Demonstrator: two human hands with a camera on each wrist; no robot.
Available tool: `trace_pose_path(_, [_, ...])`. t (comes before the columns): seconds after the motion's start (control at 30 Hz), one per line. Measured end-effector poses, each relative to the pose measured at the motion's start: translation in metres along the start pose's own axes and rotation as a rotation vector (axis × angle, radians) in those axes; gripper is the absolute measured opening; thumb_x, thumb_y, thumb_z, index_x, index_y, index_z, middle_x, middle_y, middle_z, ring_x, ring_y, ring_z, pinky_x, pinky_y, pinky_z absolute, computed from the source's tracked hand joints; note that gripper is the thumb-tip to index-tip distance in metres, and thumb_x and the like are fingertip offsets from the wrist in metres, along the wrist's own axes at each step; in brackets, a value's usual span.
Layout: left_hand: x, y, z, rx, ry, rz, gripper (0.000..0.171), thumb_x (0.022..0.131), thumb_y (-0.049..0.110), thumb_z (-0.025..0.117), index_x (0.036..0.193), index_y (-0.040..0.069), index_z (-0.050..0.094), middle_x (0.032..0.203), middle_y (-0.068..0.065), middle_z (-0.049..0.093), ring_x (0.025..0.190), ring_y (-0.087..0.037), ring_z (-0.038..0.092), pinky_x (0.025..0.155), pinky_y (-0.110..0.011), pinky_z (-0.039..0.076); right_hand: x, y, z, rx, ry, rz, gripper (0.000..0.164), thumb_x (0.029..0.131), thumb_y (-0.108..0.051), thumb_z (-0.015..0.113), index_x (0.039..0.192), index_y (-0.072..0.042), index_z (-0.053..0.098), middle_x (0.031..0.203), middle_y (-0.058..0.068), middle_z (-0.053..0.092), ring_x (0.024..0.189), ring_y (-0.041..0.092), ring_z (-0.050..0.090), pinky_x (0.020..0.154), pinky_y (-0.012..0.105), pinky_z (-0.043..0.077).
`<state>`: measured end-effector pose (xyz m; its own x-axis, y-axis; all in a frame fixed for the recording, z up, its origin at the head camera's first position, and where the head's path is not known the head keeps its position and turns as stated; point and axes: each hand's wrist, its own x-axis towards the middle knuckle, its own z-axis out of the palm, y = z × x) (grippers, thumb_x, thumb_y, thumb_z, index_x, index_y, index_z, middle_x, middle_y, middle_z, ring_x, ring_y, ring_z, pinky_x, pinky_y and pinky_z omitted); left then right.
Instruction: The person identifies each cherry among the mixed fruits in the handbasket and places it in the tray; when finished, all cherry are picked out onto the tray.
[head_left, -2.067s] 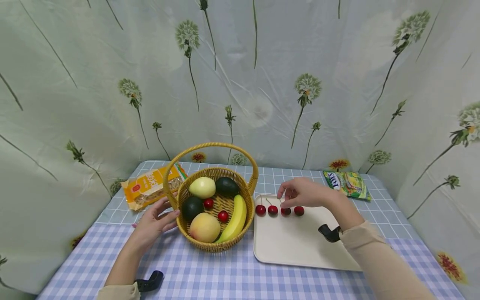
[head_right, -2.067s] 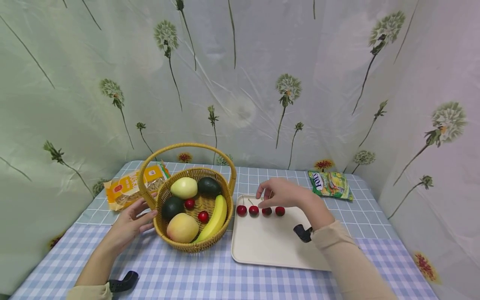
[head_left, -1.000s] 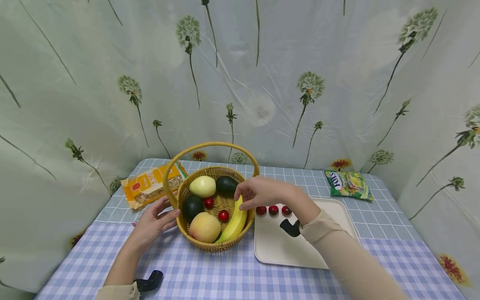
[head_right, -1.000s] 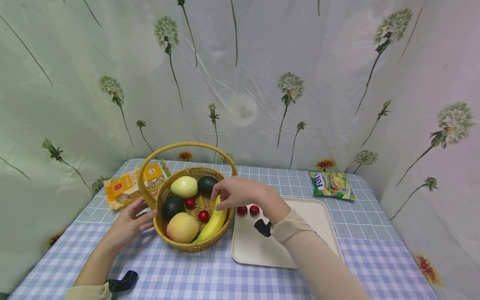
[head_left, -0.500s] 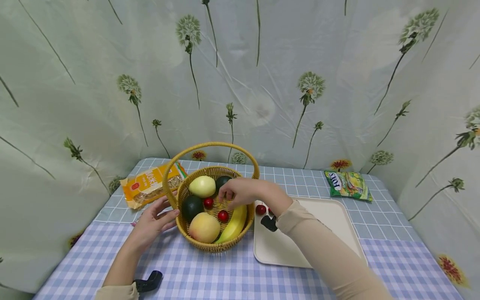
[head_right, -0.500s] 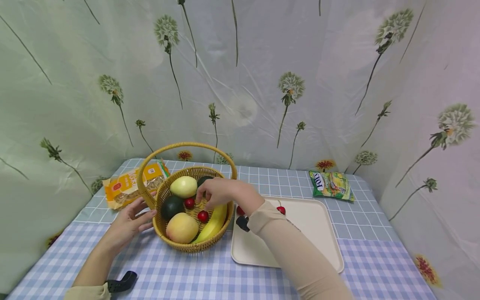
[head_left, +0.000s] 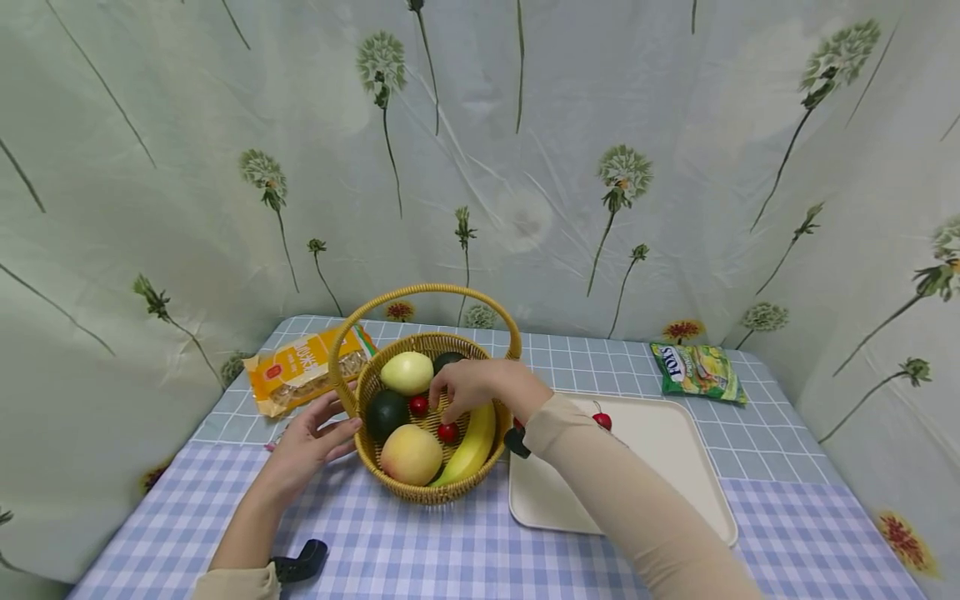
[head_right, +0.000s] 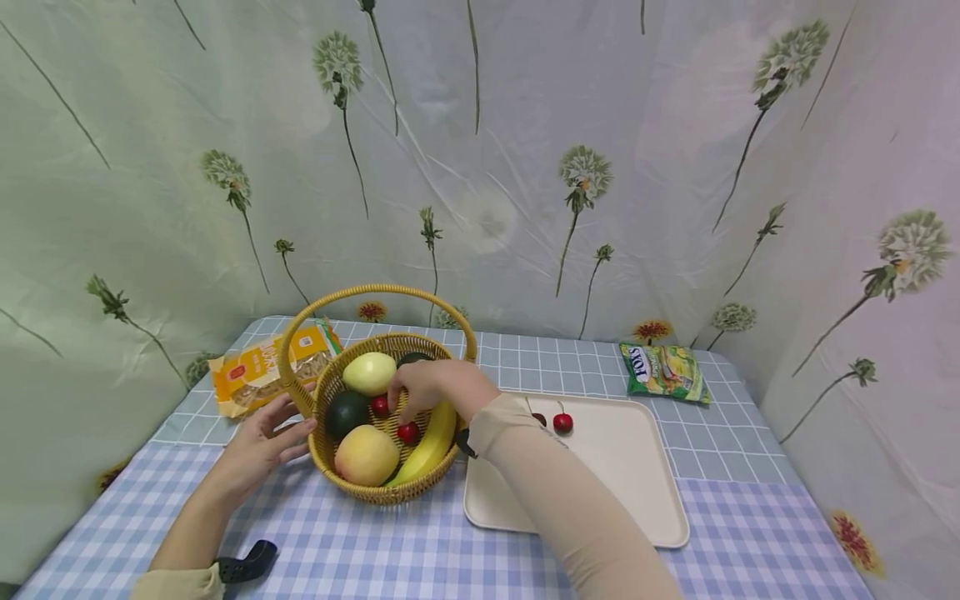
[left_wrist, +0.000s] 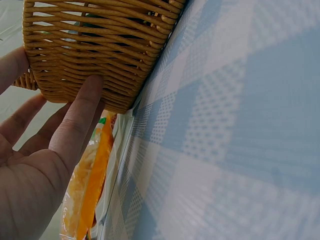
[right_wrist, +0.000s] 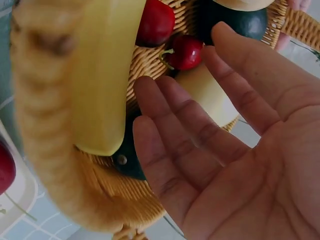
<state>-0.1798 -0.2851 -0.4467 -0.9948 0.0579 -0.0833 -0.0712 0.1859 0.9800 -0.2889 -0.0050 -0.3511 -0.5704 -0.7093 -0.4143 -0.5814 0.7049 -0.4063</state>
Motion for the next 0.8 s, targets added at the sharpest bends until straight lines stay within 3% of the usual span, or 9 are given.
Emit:
trace_pose_path(0.17, [0.001,-0.001,0.0,0.013,0.002,-0.004,0.07,0.106,0.028,0.071,0.167,0.017,0.037,0.165,-0.024,0.043,0.133,-0.021,0.064,0.098,-0.033,0.064,0.007,-0.004,0.002,-0.041,-0.02,0.033,0.027,0.098,-0.024,0.08,0.124,-0.019,0.076,0.115,-0.002,0.068,0.097,0.016,0.056,0.085,0.029,0.05])
trace_pose_path(0.3, [0.001,-0.001,0.0,0.012,0.004,-0.001,0.07,0.106,0.028,0.071,0.167,0.017,0.038,0.164,-0.024,0.043,0.132,-0.021,0.064,0.098,-0.033,0.064,0.011,-0.006,0.003,-0.06,-0.038,0.06,0.021,0.098,-0.025,0.08,0.118,-0.022,0.077,0.122,-0.003,0.068,0.101,0.016,0.055,0.086,0.03,0.049])
trace_pose_path(0.53, [0.001,-0.001,0.0,0.006,0.007,0.01,0.069,0.106,0.026,0.071,0.166,0.016,0.039,0.163,-0.024,0.044,0.13,-0.019,0.066,0.096,-0.031,0.065,0.013,-0.008,0.001,0.02,-0.096,0.069,0.019,0.097,-0.017,0.081,0.116,-0.019,0.077,0.115,-0.002,0.064,0.088,0.016,0.063,0.079,0.027,0.055])
trace_pose_path(0.8, [0.001,-0.001,0.0,0.008,0.009,0.016,0.069,0.106,0.026,0.071,0.166,0.017,0.039,0.163,-0.024,0.045,0.132,-0.024,0.065,0.096,-0.031,0.064,0.016,-0.011,0.002,0.057,-0.16,0.078,0.019,0.095,-0.004,0.079,0.108,-0.017,0.08,0.109,-0.003,0.062,0.079,0.011,0.057,0.077,0.025,0.053])
